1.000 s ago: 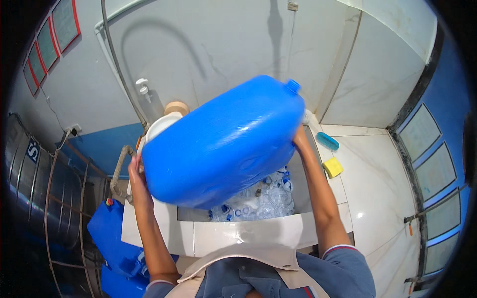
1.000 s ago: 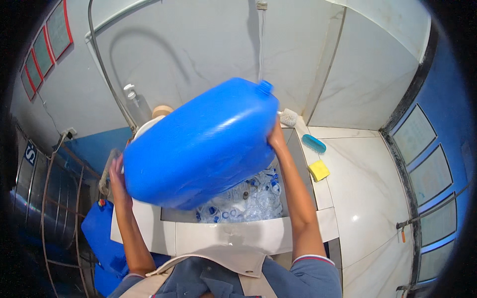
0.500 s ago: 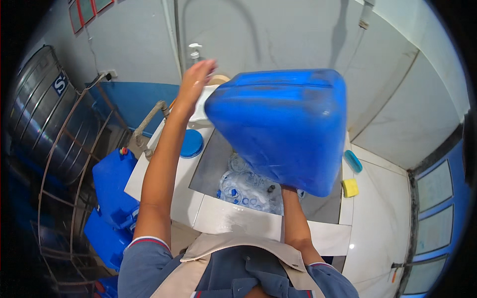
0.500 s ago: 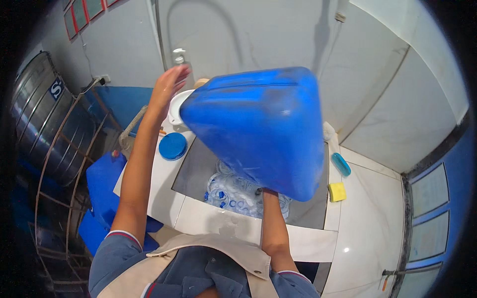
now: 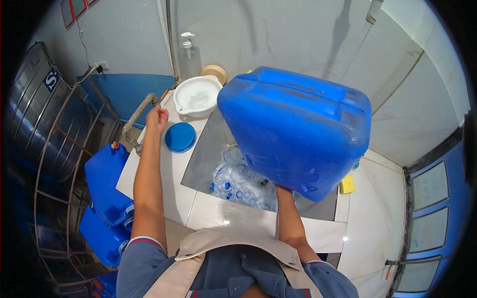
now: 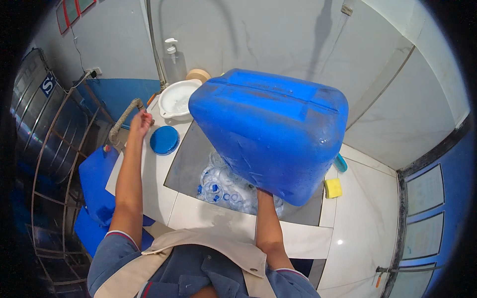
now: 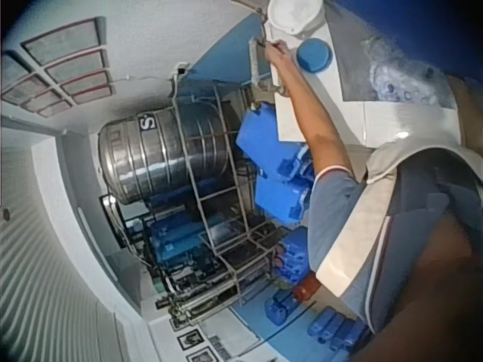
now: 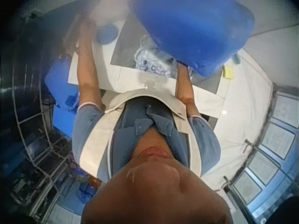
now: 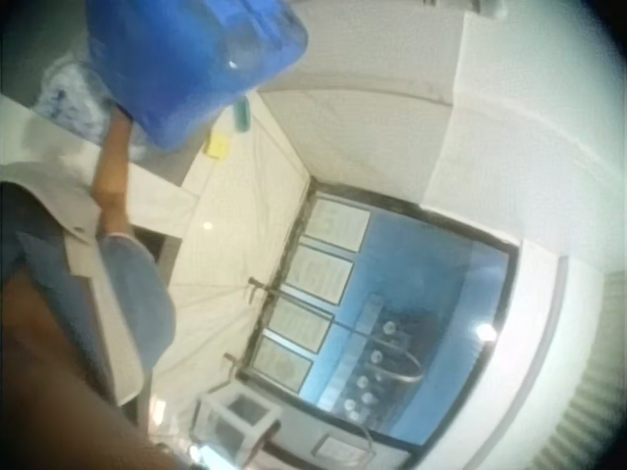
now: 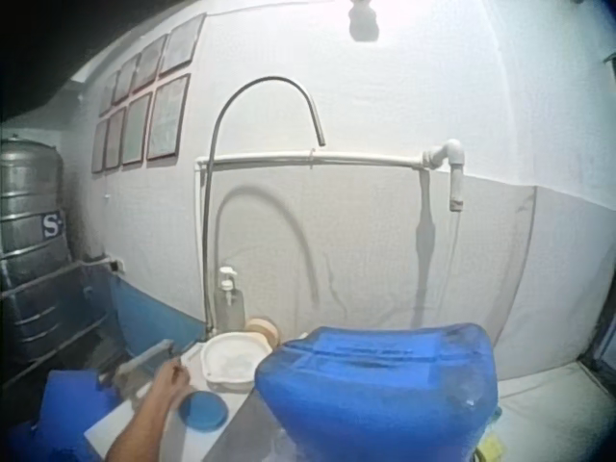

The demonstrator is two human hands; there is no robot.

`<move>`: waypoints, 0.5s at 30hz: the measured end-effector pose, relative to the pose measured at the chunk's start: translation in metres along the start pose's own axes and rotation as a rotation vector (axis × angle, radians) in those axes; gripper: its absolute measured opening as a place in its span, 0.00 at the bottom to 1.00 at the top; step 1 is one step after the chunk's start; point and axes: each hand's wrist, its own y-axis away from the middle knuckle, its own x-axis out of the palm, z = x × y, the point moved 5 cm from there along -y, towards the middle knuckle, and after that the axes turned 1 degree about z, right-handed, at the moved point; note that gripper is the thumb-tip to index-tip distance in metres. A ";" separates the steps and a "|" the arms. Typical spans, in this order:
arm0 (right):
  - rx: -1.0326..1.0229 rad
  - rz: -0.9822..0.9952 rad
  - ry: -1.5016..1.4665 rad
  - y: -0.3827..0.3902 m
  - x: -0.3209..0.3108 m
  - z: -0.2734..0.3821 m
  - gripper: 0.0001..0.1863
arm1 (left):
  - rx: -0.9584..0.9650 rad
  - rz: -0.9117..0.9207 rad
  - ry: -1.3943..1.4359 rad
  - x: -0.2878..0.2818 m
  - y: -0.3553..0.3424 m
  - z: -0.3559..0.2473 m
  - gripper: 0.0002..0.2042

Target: The person washes a large blue plastic container in a sink using a sponge and running water. They scrub the exterior and interior, rinse repeatedly, and also clean the container's cap with a toothbrush before rinsing it again.

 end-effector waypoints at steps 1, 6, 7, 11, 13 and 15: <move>0.000 -0.014 0.009 0.001 -0.007 0.000 0.30 | 0.000 -0.037 0.103 0.007 0.001 -0.006 0.05; -0.002 -0.013 0.005 0.002 -0.009 0.003 0.30 | 0.146 -0.123 0.061 -0.002 -0.004 -0.025 0.07; -0.002 -0.007 0.004 0.003 -0.007 0.003 0.30 | 0.148 -0.125 0.059 -0.006 -0.007 -0.027 0.07; -0.003 -0.016 0.012 -0.001 -0.012 0.006 0.30 | 0.199 -0.157 -0.037 -0.005 -0.010 -0.026 0.08; -0.004 -0.023 0.018 -0.003 -0.016 0.007 0.30 | 0.194 -0.160 -0.064 -0.002 -0.009 -0.021 0.08; -0.004 -0.022 0.013 -0.002 -0.015 0.008 0.30 | 0.216 -0.133 -0.085 -0.003 -0.008 -0.026 0.09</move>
